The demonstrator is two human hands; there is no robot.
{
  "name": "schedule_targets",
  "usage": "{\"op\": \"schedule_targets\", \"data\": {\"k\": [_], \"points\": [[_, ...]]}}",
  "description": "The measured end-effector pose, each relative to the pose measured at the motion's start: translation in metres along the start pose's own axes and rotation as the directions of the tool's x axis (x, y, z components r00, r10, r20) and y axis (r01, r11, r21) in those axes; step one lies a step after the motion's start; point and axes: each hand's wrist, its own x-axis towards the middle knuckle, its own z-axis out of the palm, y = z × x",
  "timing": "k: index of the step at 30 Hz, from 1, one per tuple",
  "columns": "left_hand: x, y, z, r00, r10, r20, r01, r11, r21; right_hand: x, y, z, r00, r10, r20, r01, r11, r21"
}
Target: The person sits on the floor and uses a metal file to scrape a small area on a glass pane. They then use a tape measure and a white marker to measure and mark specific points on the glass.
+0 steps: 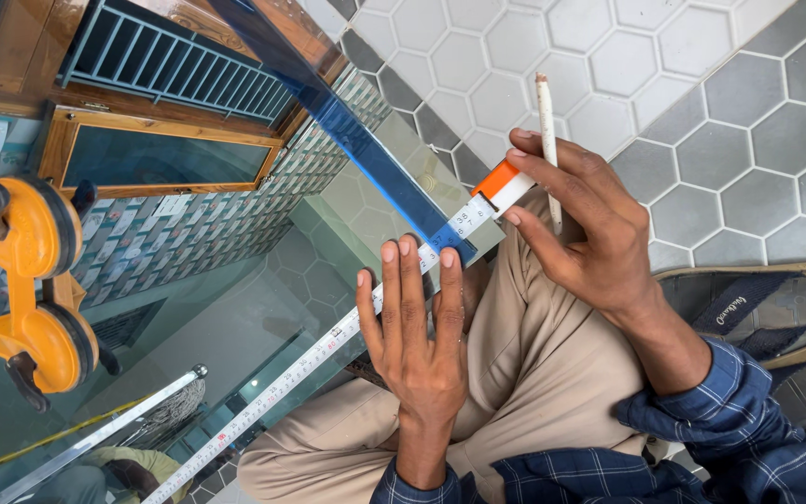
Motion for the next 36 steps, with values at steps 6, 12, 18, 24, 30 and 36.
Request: {"op": "schedule_targets", "data": {"k": [6,12,18,24,30,36], "points": [[-0.0025,0.0004,0.0040,1.000,-0.009,-0.016,0.009,1.000,0.002,0.0013,0.0036,0.0010,0.996,-0.076,0.044,0.076,0.997,0.011],[-0.0034,-0.0007,0.0026,1.000,-0.006,-0.010,0.006,1.000,-0.002,0.0049,-0.0013,0.0028,0.995,-0.074,0.072,0.076,0.996,-0.037],[-0.0006,-0.0009,0.0027,0.999,0.004,-0.033,-0.004,1.000,0.001,0.0056,-0.0022,0.0006,0.994,-0.077,0.080,0.082,0.995,-0.056],[-0.0022,-0.0021,0.0050,0.998,0.012,-0.054,-0.012,1.000,-0.002,0.0022,0.0026,0.0038,0.994,-0.089,0.070,0.094,0.993,-0.077],[-0.0027,-0.0030,0.0035,0.999,0.009,-0.040,-0.010,1.000,-0.022,0.0027,0.0039,0.0036,0.993,-0.105,0.061,0.110,0.990,-0.084],[-0.0042,-0.0035,0.0063,0.999,0.021,-0.039,-0.020,1.000,0.024,0.0037,-0.0002,0.0064,0.993,-0.106,0.055,0.110,0.991,-0.082]]}}
